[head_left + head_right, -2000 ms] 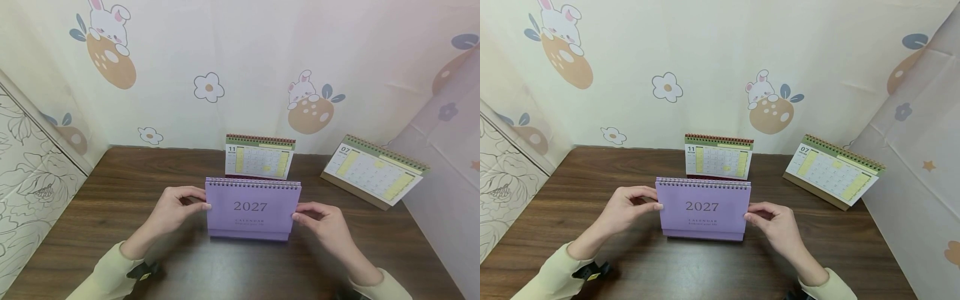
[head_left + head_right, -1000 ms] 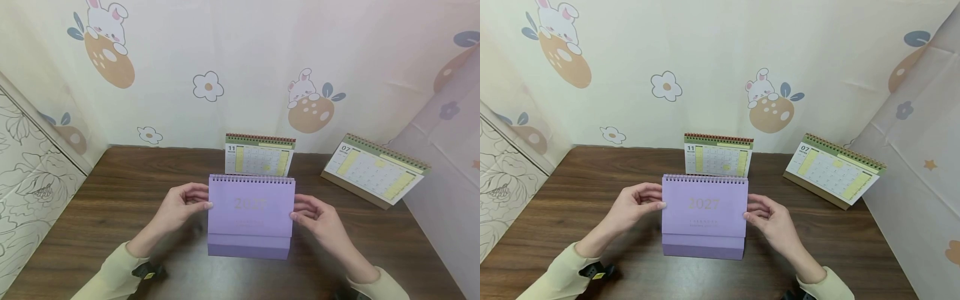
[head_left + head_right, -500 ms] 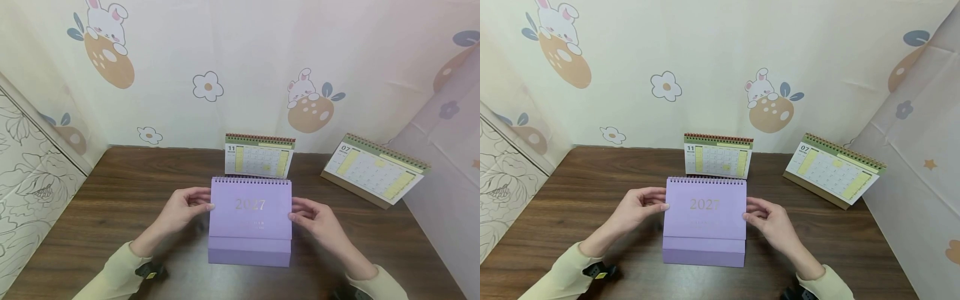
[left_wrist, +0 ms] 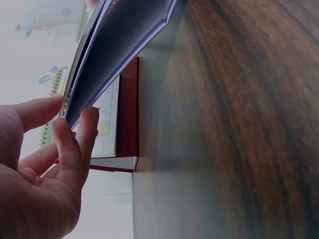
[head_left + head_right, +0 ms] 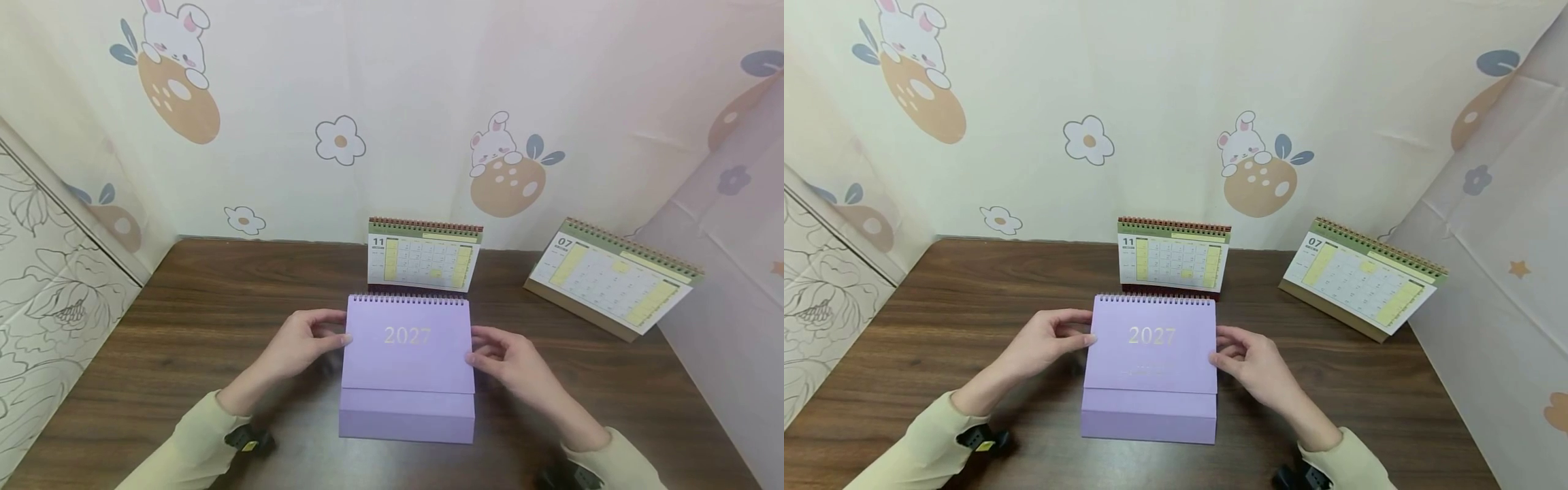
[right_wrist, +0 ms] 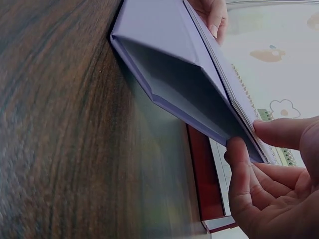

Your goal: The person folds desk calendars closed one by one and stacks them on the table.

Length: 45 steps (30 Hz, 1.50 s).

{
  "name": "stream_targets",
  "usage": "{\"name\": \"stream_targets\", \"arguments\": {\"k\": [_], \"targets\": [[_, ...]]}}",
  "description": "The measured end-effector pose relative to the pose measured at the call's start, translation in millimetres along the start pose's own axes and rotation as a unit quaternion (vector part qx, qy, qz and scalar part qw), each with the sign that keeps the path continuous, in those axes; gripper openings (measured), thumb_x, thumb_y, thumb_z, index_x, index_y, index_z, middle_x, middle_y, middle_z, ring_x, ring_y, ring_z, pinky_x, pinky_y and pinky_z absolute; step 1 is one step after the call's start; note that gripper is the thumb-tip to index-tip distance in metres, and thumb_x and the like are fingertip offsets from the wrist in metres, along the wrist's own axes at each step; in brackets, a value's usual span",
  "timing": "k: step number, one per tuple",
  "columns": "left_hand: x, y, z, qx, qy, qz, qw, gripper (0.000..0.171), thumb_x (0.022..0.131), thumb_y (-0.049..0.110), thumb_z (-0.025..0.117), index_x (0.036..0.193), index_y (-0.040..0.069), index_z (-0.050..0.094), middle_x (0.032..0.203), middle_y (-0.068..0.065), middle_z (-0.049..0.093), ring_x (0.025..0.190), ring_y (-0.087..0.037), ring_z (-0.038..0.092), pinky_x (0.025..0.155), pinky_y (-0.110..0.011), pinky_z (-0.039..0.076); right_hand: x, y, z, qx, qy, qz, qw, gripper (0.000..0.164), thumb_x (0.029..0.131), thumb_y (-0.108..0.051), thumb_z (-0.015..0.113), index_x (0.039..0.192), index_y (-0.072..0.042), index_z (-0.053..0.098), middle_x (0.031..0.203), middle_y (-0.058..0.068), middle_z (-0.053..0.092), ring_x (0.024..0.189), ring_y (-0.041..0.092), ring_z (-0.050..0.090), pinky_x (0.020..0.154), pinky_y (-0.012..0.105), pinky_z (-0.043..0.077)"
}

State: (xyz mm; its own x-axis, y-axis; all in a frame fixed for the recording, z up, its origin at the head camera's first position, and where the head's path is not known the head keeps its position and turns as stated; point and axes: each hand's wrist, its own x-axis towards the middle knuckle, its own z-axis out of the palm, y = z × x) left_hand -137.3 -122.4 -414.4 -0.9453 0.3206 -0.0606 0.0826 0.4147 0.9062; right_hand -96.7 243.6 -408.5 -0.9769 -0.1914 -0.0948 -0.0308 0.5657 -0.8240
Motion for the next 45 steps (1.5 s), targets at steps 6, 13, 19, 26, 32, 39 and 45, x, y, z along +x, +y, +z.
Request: {"name": "stream_targets", "arguments": {"k": [6, 13, 19, 26, 32, 39, 45], "targets": [[2.4, -2.6, 1.5, 0.032, -0.024, -0.025, 0.9989, 0.054, 0.083, 0.027, 0.082, 0.128, 0.002, 0.064, 0.09, -0.005, 0.075, 0.082, -0.016, 0.072, 0.075, -0.036, 0.054, 3, 3, 3, -0.009, -0.019, 0.004, 1.0, 0.059, 0.088, -0.023, 0.078, 0.135, 0.005, 0.055, 0.113, 0.013, 0.07, 0.09, 0.018, 0.068, 0.075, 0.031, 0.055], [5.7, -7.2, 1.5, 0.075, -0.042, 0.003, 0.9963, 0.057, 0.082, 0.025, 0.083, 0.129, -0.001, 0.064, 0.108, -0.007, 0.068, 0.083, -0.013, 0.067, 0.071, -0.034, 0.052, 6, 6, 8, -0.067, -0.025, -0.012, 0.997, 0.06, 0.088, -0.023, 0.078, 0.134, 0.009, 0.056, 0.1, 0.006, 0.071, 0.081, 0.015, 0.062, 0.064, 0.028, 0.049], [10.5, -14.7, 1.4, 0.111, -0.054, 0.014, 0.9922, 0.055, 0.082, 0.025, 0.083, 0.128, -0.001, 0.066, 0.099, -0.003, 0.065, 0.078, -0.014, 0.059, 0.065, -0.032, 0.048, 8, 6, 13, -0.09, -0.029, -0.005, 0.995, 0.062, 0.087, -0.025, 0.078, 0.134, 0.008, 0.056, 0.098, 0.003, 0.068, 0.084, 0.016, 0.059, 0.067, 0.031, 0.048], [14.4, -19.3, 2.4, 0.12, -0.073, 0.018, 0.9898, 0.055, 0.083, 0.024, 0.082, 0.126, -0.005, 0.065, 0.097, -0.003, 0.065, 0.075, -0.015, 0.056, 0.061, -0.03, 0.048, 10, 9, 17, -0.11, -0.029, -0.009, 0.994, 0.059, 0.087, -0.023, 0.077, 0.132, 0.009, 0.058, 0.095, 0.002, 0.062, 0.087, 0.017, 0.056, 0.072, 0.033, 0.046], [15.4, -21.8, 3.3, 0.129, -0.079, 0.022, 0.9883, 0.05, 0.084, 0.023, 0.08, 0.124, -0.004, 0.067, 0.096, -0.002, 0.063, 0.074, -0.012, 0.056, 0.061, -0.028, 0.047, 10, 12, 19, -0.112, -0.031, -0.019, 0.993, 0.056, 0.087, -0.024, 0.077, 0.13, 0.008, 0.061, 0.094, 0.001, 0.06, 0.085, 0.016, 0.055, 0.069, 0.029, 0.045], [16.1, -21.6, 3.5, 0.131, -0.086, 0.035, 0.987, 0.05, 0.083, 0.023, 0.08, 0.123, -0.004, 0.067, 0.095, -0.003, 0.063, 0.075, -0.012, 0.055, 0.063, -0.028, 0.047, 10, 11, 18, -0.113, -0.031, -0.017, 0.993, 0.054, 0.087, -0.024, 0.078, 0.128, 0.007, 0.062, 0.091, 0.001, 0.058, 0.083, 0.015, 0.055, 0.067, 0.029, 0.045], [14.9, -18.5, 4.5, 0.143, -0.077, 0.016, 0.9867, 0.046, 0.084, 0.023, 0.08, 0.121, -0.001, 0.068, 0.093, 0.001, 0.063, 0.077, -0.012, 0.055, 0.067, -0.03, 0.047, 10, 12, 17, -0.118, -0.023, -0.023, 0.992, 0.051, 0.087, -0.023, 0.077, 0.127, 0.005, 0.064, 0.091, 0.0, 0.06, 0.082, 0.014, 0.056, 0.067, 0.029, 0.046]]}}
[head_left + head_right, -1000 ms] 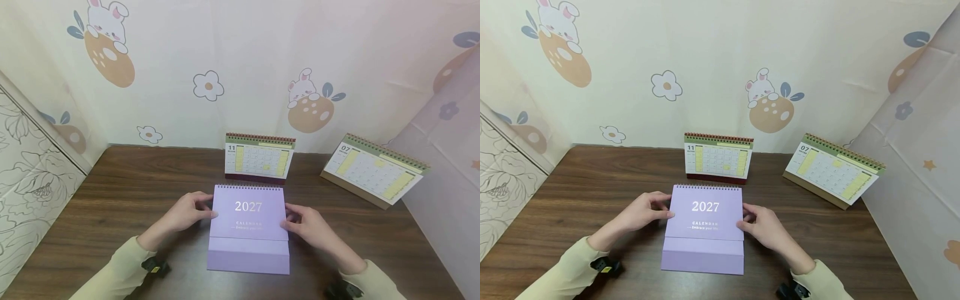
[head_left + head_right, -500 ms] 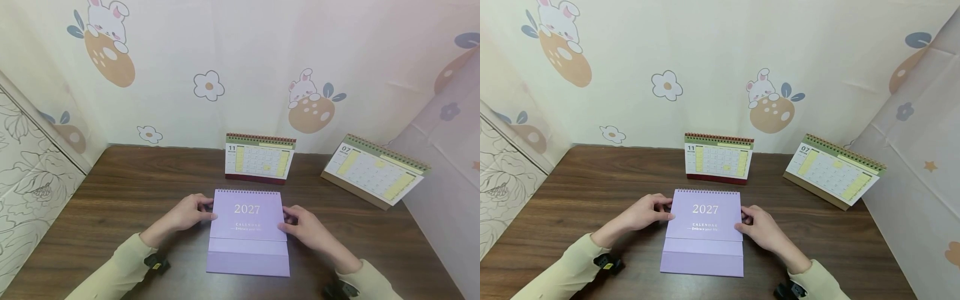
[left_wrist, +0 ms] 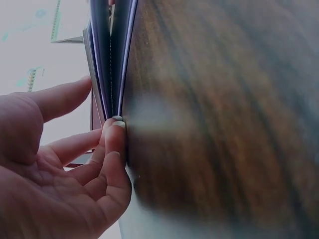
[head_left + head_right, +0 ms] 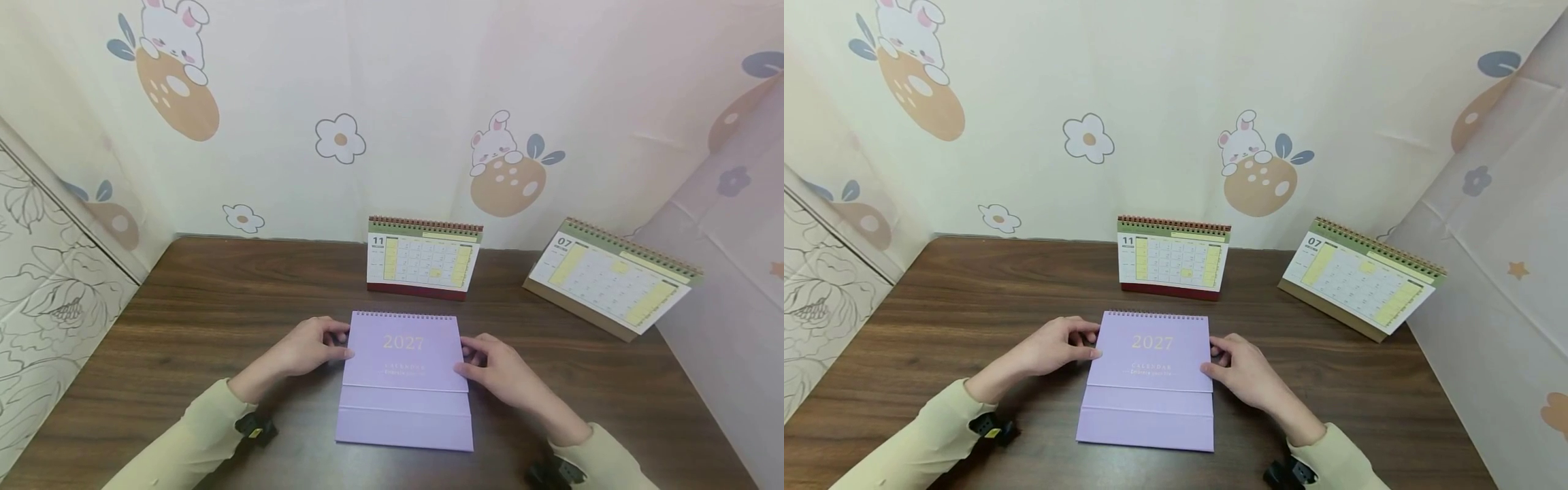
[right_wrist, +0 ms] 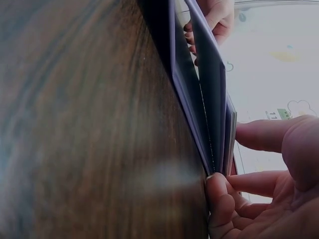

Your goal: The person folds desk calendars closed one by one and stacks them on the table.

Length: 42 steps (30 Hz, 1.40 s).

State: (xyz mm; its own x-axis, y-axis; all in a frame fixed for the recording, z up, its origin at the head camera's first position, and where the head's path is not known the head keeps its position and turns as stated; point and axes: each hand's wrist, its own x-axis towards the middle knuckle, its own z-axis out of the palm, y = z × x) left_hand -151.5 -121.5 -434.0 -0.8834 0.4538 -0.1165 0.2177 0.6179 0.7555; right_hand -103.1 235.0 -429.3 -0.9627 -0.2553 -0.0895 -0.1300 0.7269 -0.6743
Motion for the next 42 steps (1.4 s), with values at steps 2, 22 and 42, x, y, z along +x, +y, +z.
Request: {"name": "stream_targets", "arguments": {"k": [2, 22, 42], "targets": [[-0.6, 2.4, -0.5, 0.005, 0.003, -0.011, 0.9999, 0.043, 0.085, 0.025, 0.079, 0.12, 0.001, 0.069, 0.091, 0.002, 0.063, 0.076, -0.013, 0.055, 0.067, -0.031, 0.046, 0, 0, -1, -0.007, 0.006, -0.001, 1.0, 0.048, 0.088, -0.024, 0.077, 0.125, 0.003, 0.065, 0.091, 0.0, 0.06, 0.081, 0.013, 0.056, 0.066, 0.029, 0.046], [-15.9, 16.7, -0.3, 0.112, 0.071, 0.02, 0.991, 0.02, 0.09, 0.029, 0.073, 0.103, 0.014, 0.072, 0.084, 0.01, 0.062, 0.075, -0.01, 0.058, 0.07, -0.033, 0.049, -8, -9, -5, -0.055, 0.061, -0.02, 0.996, 0.025, 0.092, -0.019, 0.073, 0.116, -0.012, 0.071, 0.101, -0.002, 0.065, 0.088, 0.013, 0.06, 0.078, 0.039, 0.05], [-29.3, 29.6, 7.7, 0.304, 0.112, 0.203, 0.924, 0.045, 0.088, 0.046, 0.071, 0.123, 0.017, 0.068, 0.132, -0.006, 0.062, 0.12, -0.025, 0.055, 0.103, -0.049, 0.041, -20, -12, 2, -0.081, 0.03, -0.148, 0.985, 0.039, 0.089, -0.022, 0.076, 0.126, -0.017, 0.066, 0.132, 0.001, 0.056, 0.125, 0.025, 0.05, 0.1, 0.054, 0.044]]}}
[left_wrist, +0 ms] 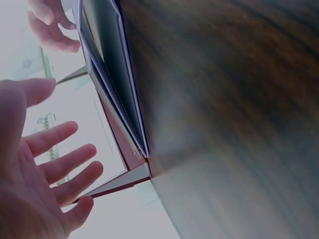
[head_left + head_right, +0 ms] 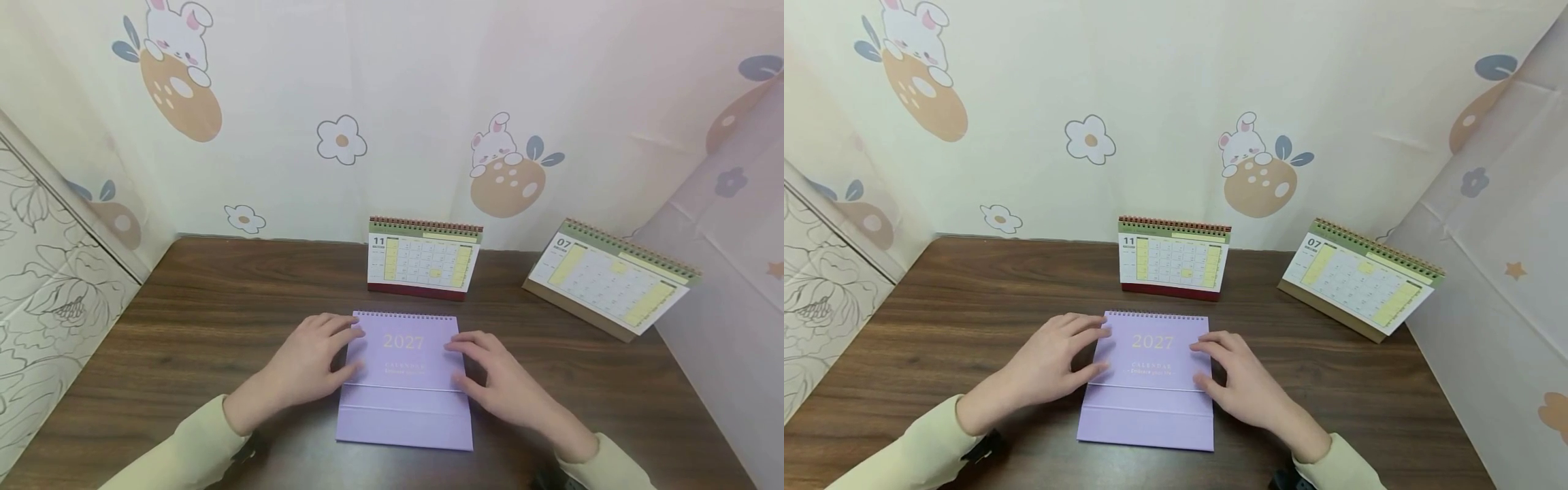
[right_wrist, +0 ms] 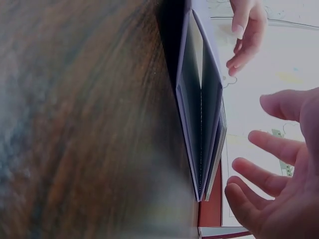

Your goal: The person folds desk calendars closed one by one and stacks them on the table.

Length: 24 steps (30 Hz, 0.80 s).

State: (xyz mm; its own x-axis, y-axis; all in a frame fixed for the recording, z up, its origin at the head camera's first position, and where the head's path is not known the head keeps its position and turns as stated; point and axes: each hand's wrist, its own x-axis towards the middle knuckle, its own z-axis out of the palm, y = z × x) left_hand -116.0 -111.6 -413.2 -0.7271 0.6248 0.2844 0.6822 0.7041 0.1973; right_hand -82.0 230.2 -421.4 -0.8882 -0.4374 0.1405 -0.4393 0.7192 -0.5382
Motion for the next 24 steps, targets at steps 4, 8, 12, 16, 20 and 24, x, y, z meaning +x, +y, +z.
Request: {"name": "stream_targets", "arguments": {"k": [4, 8, 12, 16, 20, 24], "targets": [[-0.6, 2.1, -1.1, 0.013, -0.016, 0.04, 0.999, 0.051, 0.089, 0.051, 0.067, 0.129, 0.019, 0.065, 0.14, -0.005, 0.057, 0.128, -0.025, 0.05, 0.108, -0.05, 0.036, -3, -2, 0, -0.011, -0.018, -0.03, 0.999, 0.045, 0.088, -0.024, 0.075, 0.131, -0.017, 0.063, 0.143, 0.003, 0.049, 0.132, 0.027, 0.043, 0.103, 0.055, 0.041], [-2.3, 3.7, -1.1, 0.019, -0.031, 0.072, 0.9967, 0.055, 0.09, 0.053, 0.066, 0.133, 0.019, 0.063, 0.146, -0.006, 0.051, 0.134, -0.028, 0.045, 0.111, -0.056, 0.03, -5, -3, 1, -0.032, -0.03, -0.059, 0.997, 0.053, 0.086, -0.026, 0.077, 0.135, -0.016, 0.061, 0.149, 0.006, 0.044, 0.137, 0.028, 0.038, 0.105, 0.054, 0.039], [-4.5, 4.9, 0.1, 0.026, -0.05, 0.096, 0.9938, 0.061, 0.09, 0.057, 0.063, 0.138, 0.019, 0.06, 0.151, -0.007, 0.046, 0.139, -0.03, 0.04, 0.113, -0.058, 0.026, -6, -4, 3, -0.054, -0.034, -0.091, 0.994, 0.058, 0.085, -0.03, 0.077, 0.138, -0.014, 0.059, 0.152, 0.012, 0.04, 0.141, 0.034, 0.033, 0.106, 0.057, 0.037], [-6.9, 6.6, 0.5, 0.033, -0.072, 0.11, 0.9908, 0.067, 0.091, 0.063, 0.058, 0.142, 0.02, 0.056, 0.154, -0.008, 0.042, 0.141, -0.03, 0.036, 0.113, -0.057, 0.025, -8, -4, 4, -0.065, -0.049, -0.103, 0.991, 0.064, 0.087, -0.038, 0.075, 0.143, -0.014, 0.055, 0.156, 0.014, 0.035, 0.144, 0.039, 0.027, 0.106, 0.061, 0.035], [-9.1, 7.0, 0.5, 0.027, -0.091, 0.117, 0.9885, 0.072, 0.089, 0.067, 0.057, 0.144, 0.02, 0.054, 0.156, -0.009, 0.039, 0.143, -0.03, 0.034, 0.113, -0.055, 0.027, -11, -5, 4, -0.07, -0.077, -0.097, 0.99, 0.069, 0.089, -0.046, 0.071, 0.147, -0.016, 0.05, 0.16, 0.014, 0.028, 0.146, 0.041, 0.021, 0.106, 0.062, 0.034], [-10.5, 6.4, 2.0, 0.023, -0.109, 0.122, 0.9862, 0.075, 0.088, 0.067, 0.059, 0.146, 0.02, 0.052, 0.157, -0.009, 0.036, 0.144, -0.031, 0.032, 0.113, -0.055, 0.027, -12, -6, 4, -0.073, -0.113, -0.078, 0.988, 0.074, 0.089, -0.053, 0.069, 0.15, -0.017, 0.046, 0.162, 0.014, 0.023, 0.148, 0.04, 0.016, 0.106, 0.061, 0.034]]}}
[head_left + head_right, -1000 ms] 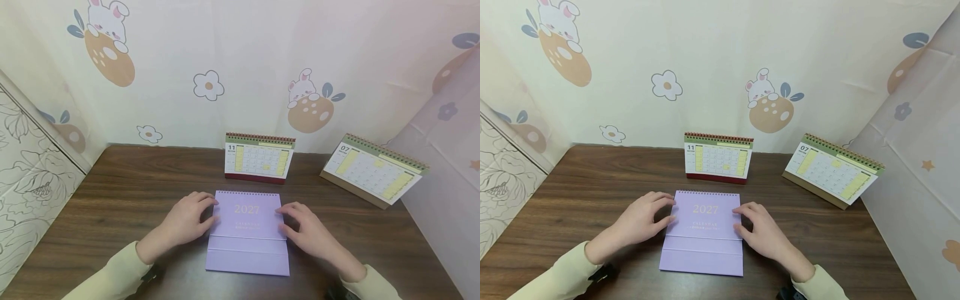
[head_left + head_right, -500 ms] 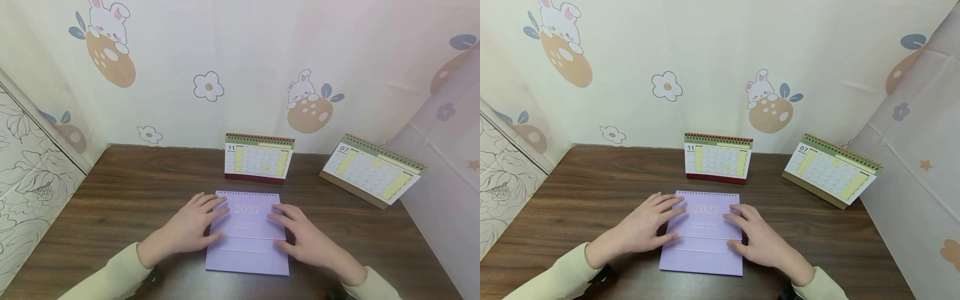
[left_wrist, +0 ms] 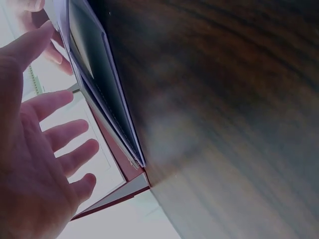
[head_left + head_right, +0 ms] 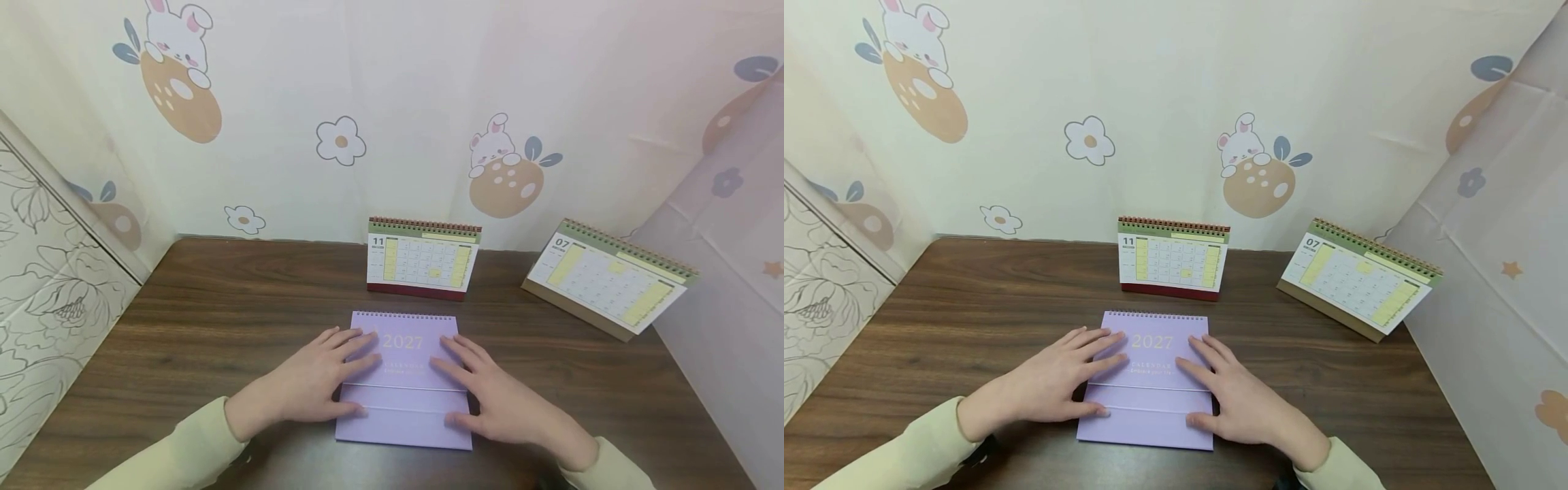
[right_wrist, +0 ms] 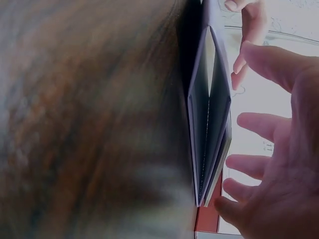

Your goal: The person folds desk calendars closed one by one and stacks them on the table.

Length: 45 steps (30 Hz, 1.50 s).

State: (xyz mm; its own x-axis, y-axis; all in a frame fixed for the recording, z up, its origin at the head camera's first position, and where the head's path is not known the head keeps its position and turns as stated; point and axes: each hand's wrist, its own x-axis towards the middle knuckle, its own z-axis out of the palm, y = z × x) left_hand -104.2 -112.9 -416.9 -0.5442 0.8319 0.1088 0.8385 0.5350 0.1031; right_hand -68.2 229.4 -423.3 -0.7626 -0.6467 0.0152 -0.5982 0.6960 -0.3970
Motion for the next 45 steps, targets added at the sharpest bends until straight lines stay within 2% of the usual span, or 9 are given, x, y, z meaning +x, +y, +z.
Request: {"name": "stream_targets", "arguments": {"k": [4, 11, 19, 27, 34, 40, 45], "targets": [[0.1, -1.0, 2.7, -0.003, -0.022, -0.003, 0.9997, 0.077, 0.088, 0.068, 0.058, 0.148, 0.021, 0.049, 0.16, -0.009, 0.032, 0.145, -0.031, 0.029, 0.114, -0.055, 0.026, -0.1, -0.7, 0.5, 0.009, -0.034, 0.014, 0.999, 0.08, 0.088, -0.057, 0.067, 0.153, -0.018, 0.041, 0.164, 0.014, 0.017, 0.149, 0.04, 0.011, 0.107, 0.06, 0.034], [0.5, -1.6, 5.2, -0.017, -0.081, -0.029, 0.9961, 0.088, 0.084, 0.077, 0.055, 0.152, 0.022, 0.043, 0.162, -0.008, 0.027, 0.147, -0.032, 0.026, 0.115, -0.055, 0.023, 0.1, -0.7, 1.1, 0.017, -0.058, 0.005, 0.998, 0.085, 0.087, -0.062, 0.065, 0.154, -0.018, 0.038, 0.164, 0.017, 0.013, 0.148, 0.045, 0.007, 0.105, 0.063, 0.034], [2.5, 0.5, 8.2, -0.002, -0.097, -0.037, 0.9946, 0.096, 0.076, 0.078, 0.063, 0.152, 0.022, 0.044, 0.162, -0.01, 0.027, 0.146, -0.035, 0.027, 0.112, -0.057, 0.028, 2.7, 2.5, 4.4, 0.037, -0.101, 0.016, 0.994, 0.097, 0.081, -0.058, 0.075, 0.157, -0.019, 0.031, 0.166, 0.016, 0.003, 0.149, 0.043, -0.002, 0.108, 0.067, 0.025], [4.6, 4.7, 9.7, 0.029, -0.129, -0.042, 0.9904, 0.099, 0.077, 0.077, 0.059, 0.156, 0.022, 0.035, 0.164, -0.01, 0.021, 0.148, -0.035, 0.021, 0.112, -0.057, 0.027, 4.0, 3.8, 3.5, 0.043, -0.126, 0.026, 0.991, 0.1, 0.08, -0.059, 0.074, 0.159, -0.02, 0.026, 0.166, 0.014, -0.002, 0.149, 0.041, -0.006, 0.109, 0.069, 0.02], [5.7, 6.5, 7.7, 0.027, -0.133, -0.039, 0.99, 0.098, 0.08, 0.075, 0.058, 0.157, 0.021, 0.032, 0.164, -0.01, 0.019, 0.149, -0.034, 0.019, 0.112, -0.057, 0.029, 5.9, 0.5, -0.4, 0.043, -0.134, 0.033, 0.989, 0.1, 0.08, -0.06, 0.073, 0.159, -0.021, 0.026, 0.166, 0.014, -0.002, 0.149, 0.041, -0.007, 0.11, 0.068, 0.019], [4.9, 5.6, 5.8, -0.001, -0.135, -0.038, 0.9901, 0.097, 0.081, 0.073, 0.059, 0.157, 0.02, 0.032, 0.164, -0.011, 0.018, 0.149, -0.035, 0.018, 0.111, -0.057, 0.03, 5.9, -1.1, -1.0, 0.037, -0.137, 0.038, 0.989, 0.099, 0.08, -0.062, 0.072, 0.159, -0.023, 0.026, 0.166, 0.013, -0.002, 0.15, 0.04, -0.006, 0.11, 0.066, 0.023], [4.6, 2.4, 8.7, -0.015, -0.111, -0.049, 0.9925, 0.095, 0.079, 0.075, 0.06, 0.155, 0.022, 0.038, 0.163, -0.008, 0.023, 0.148, -0.033, 0.023, 0.111, -0.057, 0.029, 5.0, -0.2, 1.2, 0.015, -0.111, 0.032, 0.993, 0.09, 0.083, -0.061, 0.069, 0.157, -0.024, 0.034, 0.166, 0.012, 0.006, 0.15, 0.04, 0.002, 0.108, 0.062, 0.031]]}}
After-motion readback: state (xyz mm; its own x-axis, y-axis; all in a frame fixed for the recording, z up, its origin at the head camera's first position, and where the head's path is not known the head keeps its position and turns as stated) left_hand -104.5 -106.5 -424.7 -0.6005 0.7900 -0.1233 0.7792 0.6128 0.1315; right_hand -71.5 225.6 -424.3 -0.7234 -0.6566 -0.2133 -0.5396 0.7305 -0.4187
